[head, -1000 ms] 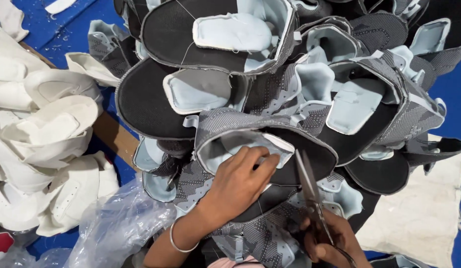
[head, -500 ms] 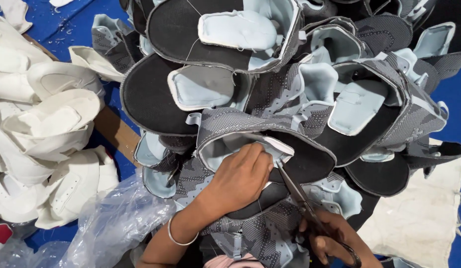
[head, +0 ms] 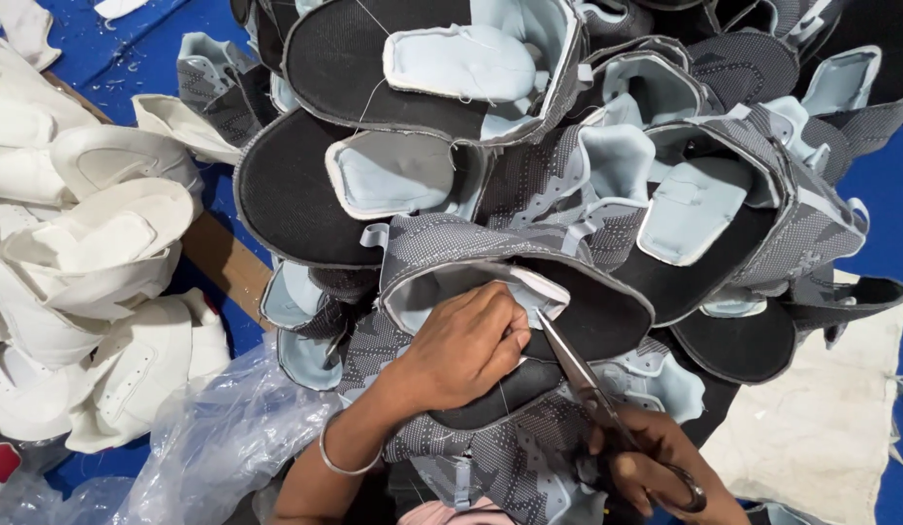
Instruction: The person trims excess material and loose threads from shoe upper components using a pair of scissors.
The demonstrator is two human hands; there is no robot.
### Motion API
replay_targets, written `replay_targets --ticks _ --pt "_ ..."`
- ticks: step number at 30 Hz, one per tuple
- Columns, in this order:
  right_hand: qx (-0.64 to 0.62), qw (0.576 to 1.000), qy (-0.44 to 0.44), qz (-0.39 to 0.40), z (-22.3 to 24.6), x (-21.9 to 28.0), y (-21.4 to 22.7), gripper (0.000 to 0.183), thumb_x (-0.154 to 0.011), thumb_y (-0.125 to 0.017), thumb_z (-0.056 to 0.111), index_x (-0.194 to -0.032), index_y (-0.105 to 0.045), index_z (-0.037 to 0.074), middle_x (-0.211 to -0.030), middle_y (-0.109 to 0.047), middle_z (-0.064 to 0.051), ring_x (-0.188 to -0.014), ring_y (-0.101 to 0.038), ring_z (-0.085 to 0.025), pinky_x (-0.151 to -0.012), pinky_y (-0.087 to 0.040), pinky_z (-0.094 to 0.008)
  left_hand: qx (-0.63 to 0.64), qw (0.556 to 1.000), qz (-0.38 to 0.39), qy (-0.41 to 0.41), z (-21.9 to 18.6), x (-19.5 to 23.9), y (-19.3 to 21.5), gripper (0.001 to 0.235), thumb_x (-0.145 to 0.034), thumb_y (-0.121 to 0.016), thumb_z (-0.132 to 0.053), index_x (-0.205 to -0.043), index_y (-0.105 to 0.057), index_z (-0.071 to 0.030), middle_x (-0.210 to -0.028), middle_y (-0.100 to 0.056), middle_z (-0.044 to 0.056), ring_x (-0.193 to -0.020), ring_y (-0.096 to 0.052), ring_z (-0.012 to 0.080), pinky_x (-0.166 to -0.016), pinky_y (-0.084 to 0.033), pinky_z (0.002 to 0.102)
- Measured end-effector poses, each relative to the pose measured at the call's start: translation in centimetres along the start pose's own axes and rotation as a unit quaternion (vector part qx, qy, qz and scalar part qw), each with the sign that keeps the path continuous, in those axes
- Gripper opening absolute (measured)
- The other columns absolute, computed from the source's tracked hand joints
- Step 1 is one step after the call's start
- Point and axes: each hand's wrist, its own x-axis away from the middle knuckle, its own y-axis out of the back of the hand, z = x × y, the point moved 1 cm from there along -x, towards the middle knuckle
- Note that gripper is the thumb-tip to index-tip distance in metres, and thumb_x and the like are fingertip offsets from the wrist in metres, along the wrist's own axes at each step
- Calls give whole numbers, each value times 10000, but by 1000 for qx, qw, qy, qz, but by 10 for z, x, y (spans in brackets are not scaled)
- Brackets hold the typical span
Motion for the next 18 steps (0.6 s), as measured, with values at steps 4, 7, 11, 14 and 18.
replay_targets --ticks 4,7,11,14,18 --pt "3 997 5 -79 4 7 -10 702 -759 -756 399 -1290 -526 1 -888 -688 -58 -434 -494 -152 -441 -421 -322 133 989 58 26 0 3 9 109 -913 -631 -97 -940 -554 -25 -886 -585 83 -767 -618 241 -700 -499 381" --pt "-29 999 -8 -13 -8 6 1 675 -836 -735 387 -1269 -487 -67 -579 -535 -76 -468 -498 -154 -493 -398 -307 128 989 74 20 7 4 7 121 -924 -646 -96 -948 -547 -32 -877 -580 71 -769 -608 215 -716 -493 360" --pt "59 998 -32 -5 -16 7 23 633 -835 -773 348 -1168 -541 -139 -599 -536 -96 -446 -477 -143 -442 -336 -293 116 989 94 0 10 3 8 129 -922 -665 -93 -945 -559 -23 -860 -571 75 -762 -583 218 -709 -467 358" --pt "-4 999 -37 -7 -15 9 22 734 -822 -775 405 -1293 -484 -78 -558 -532 -88 -467 -495 -152 -501 -397 -312 199 975 100 24 9 4 15 87 -939 -630 -84 -963 -571 -25 -920 -597 59 -796 -596 183 -724 -493 327" --pt "-8 998 59 38 0 8 10 836 -830 -771 445 -1400 -400 -42 -1098 -674 -171 -532 -516 -166 -496 -429 -315 207 974 90 29 8 3 15 97 -979 -628 -90 -988 -572 -11 -952 -577 60 -809 -584 166 -737 -494 317"
